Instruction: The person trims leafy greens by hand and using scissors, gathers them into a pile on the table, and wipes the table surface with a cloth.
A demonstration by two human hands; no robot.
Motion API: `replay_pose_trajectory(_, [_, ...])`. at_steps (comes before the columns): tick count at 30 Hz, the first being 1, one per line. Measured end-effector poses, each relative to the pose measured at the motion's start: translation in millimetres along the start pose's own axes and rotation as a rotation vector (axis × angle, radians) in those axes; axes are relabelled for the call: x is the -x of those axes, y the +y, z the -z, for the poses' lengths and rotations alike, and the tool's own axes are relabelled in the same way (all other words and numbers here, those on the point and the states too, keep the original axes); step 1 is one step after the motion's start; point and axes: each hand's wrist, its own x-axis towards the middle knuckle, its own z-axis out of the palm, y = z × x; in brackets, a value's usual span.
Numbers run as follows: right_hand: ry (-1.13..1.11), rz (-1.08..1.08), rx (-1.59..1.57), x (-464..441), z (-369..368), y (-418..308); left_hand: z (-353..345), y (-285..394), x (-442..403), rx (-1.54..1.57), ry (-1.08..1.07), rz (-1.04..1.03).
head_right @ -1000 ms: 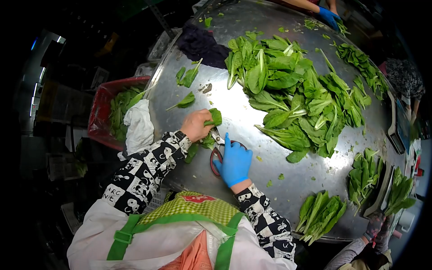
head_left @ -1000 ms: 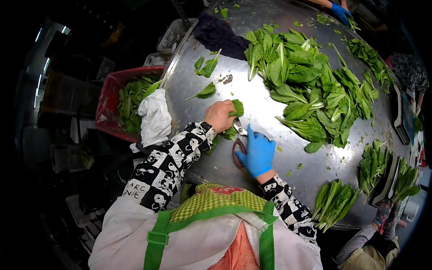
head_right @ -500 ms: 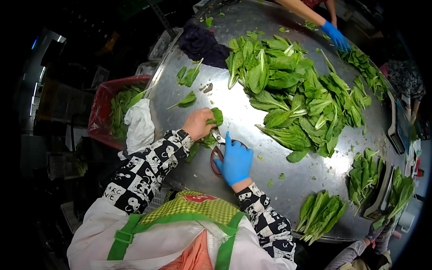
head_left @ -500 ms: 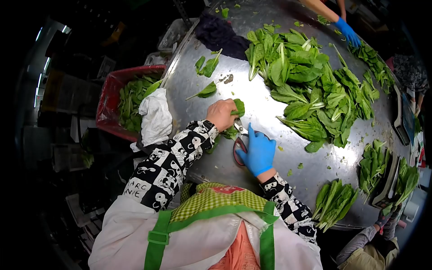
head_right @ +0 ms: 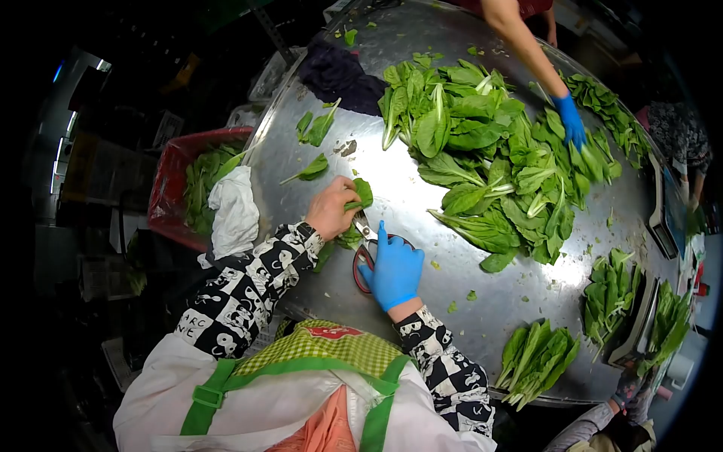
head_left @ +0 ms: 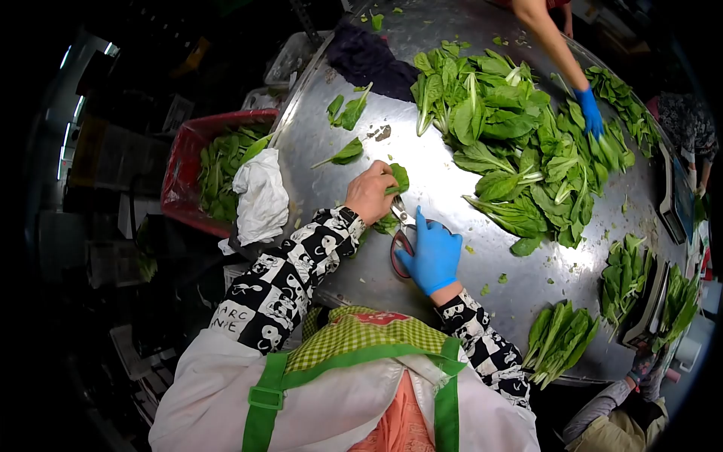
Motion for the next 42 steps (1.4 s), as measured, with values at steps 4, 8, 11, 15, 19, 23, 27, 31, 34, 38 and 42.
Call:
replay_pose_trajectory(4, [-0.001, -0.010, -0.003, 0, -1, 1, -5, -7, -2, 0.071, 0.200, 0.059])
replay_pose_trajectory(8, [0.009, -0.008, -0.013, 0, -1, 0, -3, -12, -2, 0.048, 0.058, 0.102])
replay_pose_trajectory(11, [0.031, -0.002, -0.038, -1, -4, 4, -2, 1, 2, 0.025, 0.149, -0.075])
replay_pose_trajectory(15, [0.046, 0.013, -0.027, 0, -4, 3, -3, 5, 16, -0.100, -0.020, -0.165])
replay_pose_trajectory(19, [0.032, 0.021, -0.006, 1, -4, 2, 2, 3, 16, 0.005, -0.042, -0.165])
replay_pose_trajectory(23, [0.029, 0.007, -0.017, 0, -5, 3, 5, 0, 18, -0.018, -0.140, -0.271])
replay_pose_trajectory(27, [0.014, 0.005, -0.010, 1, -4, 2, 11, -3, 21, -0.025, -0.215, -0.348])
replay_pose_trajectory(31, [0.028, 0.003, -0.004, 3, -5, 3, 16, -9, 14, -0.067, -0.258, -0.439])
replay_pose_trajectory(34, [0.033, 0.011, -0.021, 2, -6, 3, 21, -9, 8, -0.147, -0.280, -0.462])
replay_pose_trajectory(38, [0.039, 0.014, -0.011, 2, -6, 5, 17, -17, 2, -0.164, -0.212, -0.318])
replay_pose_trajectory(42, [0.012, 0.001, 0.008, 1, -8, 4, 17, -16, 1, -0.087, -0.199, -0.324])
